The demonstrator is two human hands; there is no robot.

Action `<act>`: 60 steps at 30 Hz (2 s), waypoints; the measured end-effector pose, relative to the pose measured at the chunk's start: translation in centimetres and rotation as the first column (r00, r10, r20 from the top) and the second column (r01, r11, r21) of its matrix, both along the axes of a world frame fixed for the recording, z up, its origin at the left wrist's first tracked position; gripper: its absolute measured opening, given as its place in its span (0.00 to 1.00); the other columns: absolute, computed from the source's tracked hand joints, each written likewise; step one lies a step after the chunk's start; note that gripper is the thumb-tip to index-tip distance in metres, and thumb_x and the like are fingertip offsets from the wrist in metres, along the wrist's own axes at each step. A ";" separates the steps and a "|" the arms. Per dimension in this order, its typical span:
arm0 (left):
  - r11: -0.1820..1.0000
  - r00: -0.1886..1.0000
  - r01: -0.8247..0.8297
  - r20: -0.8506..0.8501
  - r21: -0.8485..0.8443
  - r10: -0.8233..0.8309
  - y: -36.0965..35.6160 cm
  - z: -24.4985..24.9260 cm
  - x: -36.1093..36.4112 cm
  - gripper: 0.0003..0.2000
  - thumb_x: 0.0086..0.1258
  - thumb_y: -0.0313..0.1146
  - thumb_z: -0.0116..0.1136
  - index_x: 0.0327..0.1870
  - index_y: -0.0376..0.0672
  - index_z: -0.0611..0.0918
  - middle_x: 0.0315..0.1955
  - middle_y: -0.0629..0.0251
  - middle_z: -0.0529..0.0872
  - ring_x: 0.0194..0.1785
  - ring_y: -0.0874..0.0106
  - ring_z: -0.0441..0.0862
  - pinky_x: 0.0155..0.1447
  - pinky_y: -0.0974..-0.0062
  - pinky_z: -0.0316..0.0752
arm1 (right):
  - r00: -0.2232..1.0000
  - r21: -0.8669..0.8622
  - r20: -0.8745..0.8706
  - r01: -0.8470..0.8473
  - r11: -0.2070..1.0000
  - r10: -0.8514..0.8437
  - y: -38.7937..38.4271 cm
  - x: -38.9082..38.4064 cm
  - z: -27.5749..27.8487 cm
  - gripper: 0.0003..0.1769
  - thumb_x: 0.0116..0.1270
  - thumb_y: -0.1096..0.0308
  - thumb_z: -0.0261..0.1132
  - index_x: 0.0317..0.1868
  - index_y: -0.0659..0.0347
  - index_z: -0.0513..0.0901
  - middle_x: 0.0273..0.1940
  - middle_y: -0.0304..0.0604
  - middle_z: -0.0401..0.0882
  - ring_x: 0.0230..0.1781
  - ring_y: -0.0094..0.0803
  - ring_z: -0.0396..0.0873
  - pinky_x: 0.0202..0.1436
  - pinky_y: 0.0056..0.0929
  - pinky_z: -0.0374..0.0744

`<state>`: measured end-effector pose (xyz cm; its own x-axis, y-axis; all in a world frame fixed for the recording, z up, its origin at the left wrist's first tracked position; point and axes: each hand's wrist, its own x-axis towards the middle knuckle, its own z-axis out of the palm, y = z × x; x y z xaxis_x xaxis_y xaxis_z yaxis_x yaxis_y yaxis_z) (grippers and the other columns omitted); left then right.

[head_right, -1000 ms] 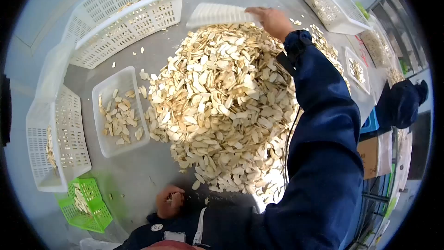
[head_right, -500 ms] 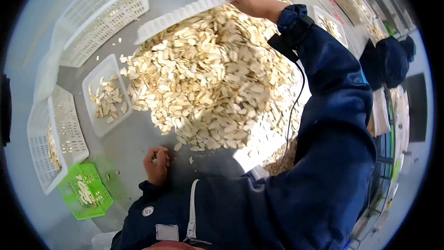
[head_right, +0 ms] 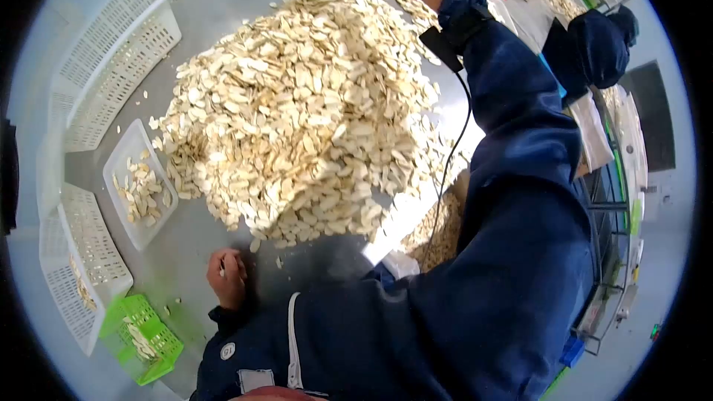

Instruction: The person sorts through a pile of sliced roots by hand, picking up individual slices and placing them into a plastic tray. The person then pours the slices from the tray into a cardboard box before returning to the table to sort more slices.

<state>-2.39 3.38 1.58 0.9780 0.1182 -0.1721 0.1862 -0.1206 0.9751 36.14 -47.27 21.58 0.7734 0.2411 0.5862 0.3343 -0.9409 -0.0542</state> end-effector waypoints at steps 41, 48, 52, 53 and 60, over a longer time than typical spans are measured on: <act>0.994 0.998 0.044 -0.041 0.100 -0.040 0.4 1.0 -0.5 0.04 0.73 0.24 0.61 0.41 0.37 0.87 0.30 0.62 0.85 0.31 0.73 0.82 0.38 0.75 0.75 | 0.922 -0.220 -0.351 0.088 0.972 -0.163 -12.2 10.9 -4.6 0.26 0.67 0.81 0.62 0.65 0.54 0.83 0.59 0.59 0.86 0.62 0.55 0.83 0.66 0.44 0.79; 0.996 0.998 0.057 -0.042 0.072 -0.054 0.3 1.3 -0.2 0.04 0.74 0.27 0.62 0.42 0.38 0.87 0.33 0.60 0.87 0.35 0.69 0.84 0.42 0.72 0.78 | 0.962 -0.053 -0.227 -0.169 0.984 0.153 7.9 8.5 -1.5 0.24 0.71 0.79 0.53 0.65 0.59 0.82 0.55 0.61 0.86 0.58 0.59 0.84 0.65 0.46 0.79; 0.997 0.996 0.059 -0.065 0.043 -0.056 0.2 2.3 0.1 0.05 0.75 0.28 0.62 0.43 0.38 0.86 0.35 0.59 0.88 0.38 0.68 0.86 0.44 0.71 0.79 | 0.903 -0.030 -0.255 -0.364 0.931 0.345 20.4 10.6 -5.0 0.24 0.70 0.79 0.54 0.63 0.54 0.83 0.56 0.59 0.86 0.56 0.62 0.83 0.59 0.53 0.80; 0.998 0.996 0.064 -0.070 0.025 -0.062 0.3 2.5 0.0 0.05 0.75 0.29 0.63 0.43 0.37 0.86 0.35 0.58 0.88 0.39 0.68 0.86 0.45 0.71 0.79 | 0.907 -0.018 -0.282 -0.332 0.943 0.314 23.2 10.4 -5.9 0.24 0.70 0.79 0.54 0.63 0.53 0.83 0.56 0.59 0.86 0.54 0.63 0.84 0.58 0.54 0.81; 0.999 0.999 0.033 -0.002 0.003 -0.033 0.3 1.1 -0.1 0.07 0.75 0.29 0.65 0.45 0.36 0.85 0.35 0.56 0.88 0.39 0.65 0.86 0.45 0.70 0.79 | 0.732 -0.019 -0.410 -0.604 0.797 0.544 30.4 5.5 -6.9 0.29 0.66 0.85 0.52 0.64 0.56 0.84 0.59 0.57 0.86 0.56 0.59 0.84 0.63 0.48 0.81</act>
